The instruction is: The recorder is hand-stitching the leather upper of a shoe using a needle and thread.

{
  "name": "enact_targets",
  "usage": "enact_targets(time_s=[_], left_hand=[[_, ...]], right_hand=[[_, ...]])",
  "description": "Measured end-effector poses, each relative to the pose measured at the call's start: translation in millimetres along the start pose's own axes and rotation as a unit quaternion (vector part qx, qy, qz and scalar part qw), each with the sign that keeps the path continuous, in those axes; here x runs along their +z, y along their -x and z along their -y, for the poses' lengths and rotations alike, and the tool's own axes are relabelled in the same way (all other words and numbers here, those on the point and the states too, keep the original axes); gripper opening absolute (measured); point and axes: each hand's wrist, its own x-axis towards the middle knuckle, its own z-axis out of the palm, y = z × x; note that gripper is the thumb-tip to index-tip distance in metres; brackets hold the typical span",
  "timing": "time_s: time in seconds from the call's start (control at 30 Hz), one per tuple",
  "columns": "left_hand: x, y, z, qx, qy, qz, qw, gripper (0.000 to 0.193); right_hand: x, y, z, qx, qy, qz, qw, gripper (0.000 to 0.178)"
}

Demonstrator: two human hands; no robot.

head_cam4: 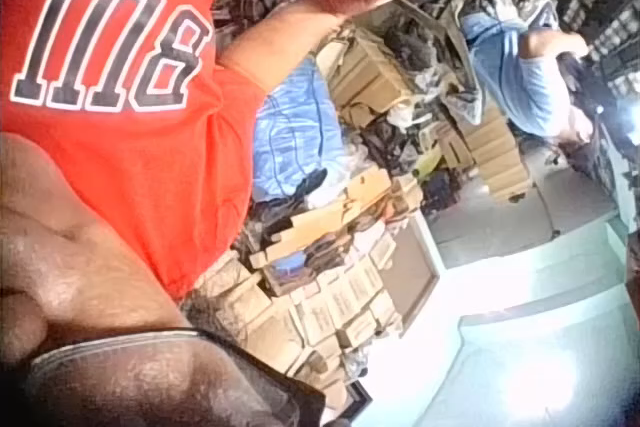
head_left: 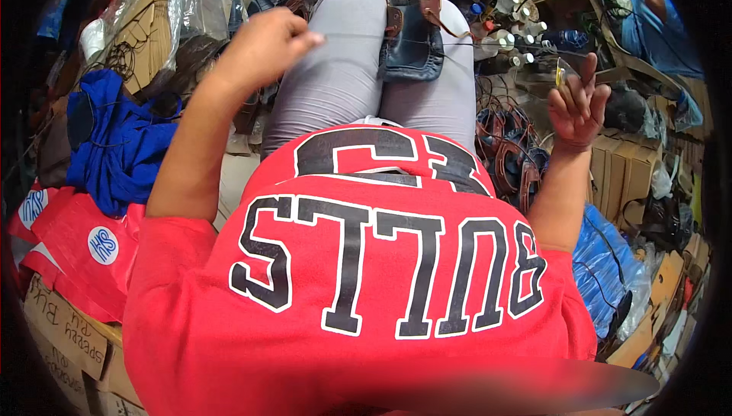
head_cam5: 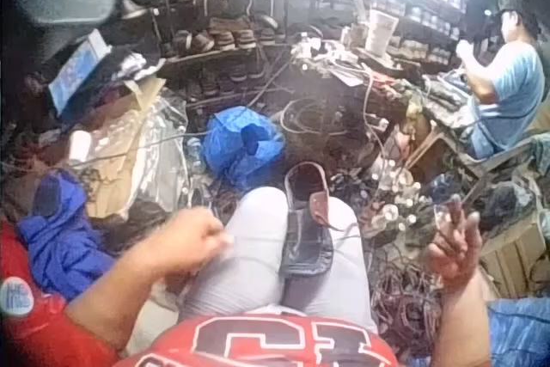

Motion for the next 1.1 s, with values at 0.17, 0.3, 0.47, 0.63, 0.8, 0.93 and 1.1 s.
enact_targets(time_s=[0.17, 0.3, 0.47, 0.63, 0.8, 0.93, 1.1], left_hand=[[13, -33, -5, 0.124, 0.538, -0.104, 0.827, 0.034], [22, -44, -51, 0.142, 0.836, 0.046, 0.528, 0.042], [46, -93, 51, 0.287, 0.822, 0.384, 0.308, 0.041], [31, -76, 43, 0.080, 0.819, 0.157, 0.546, 0.045], [10, -63, 88, -0.066, 0.325, -0.140, 0.933, 0.042], [18, -80, 10, 0.037, 0.308, -0.110, 0.944, 0.043], [52, -109, -62, 0.151, 0.222, -0.056, 0.962, 0.058]], right_hand=[[-21, -2, -9, 0.226, 0.552, -0.178, 0.782, 0.036], [-30, -6, -62, 0.280, 0.784, -0.178, 0.525, 0.034], [-55, 35, -67, 0.165, 0.875, -0.115, 0.441, 0.037], [-80, 64, -77, 0.134, 0.724, -0.235, 0.634, 0.038], [-75, 69, -34, 0.066, 0.299, -0.518, 0.799, 0.071], [-36, 19, -32, -0.023, 0.649, -0.364, 0.668, 0.046], [34, -74, -68, 0.089, 0.818, -0.032, 0.567, 0.026]])
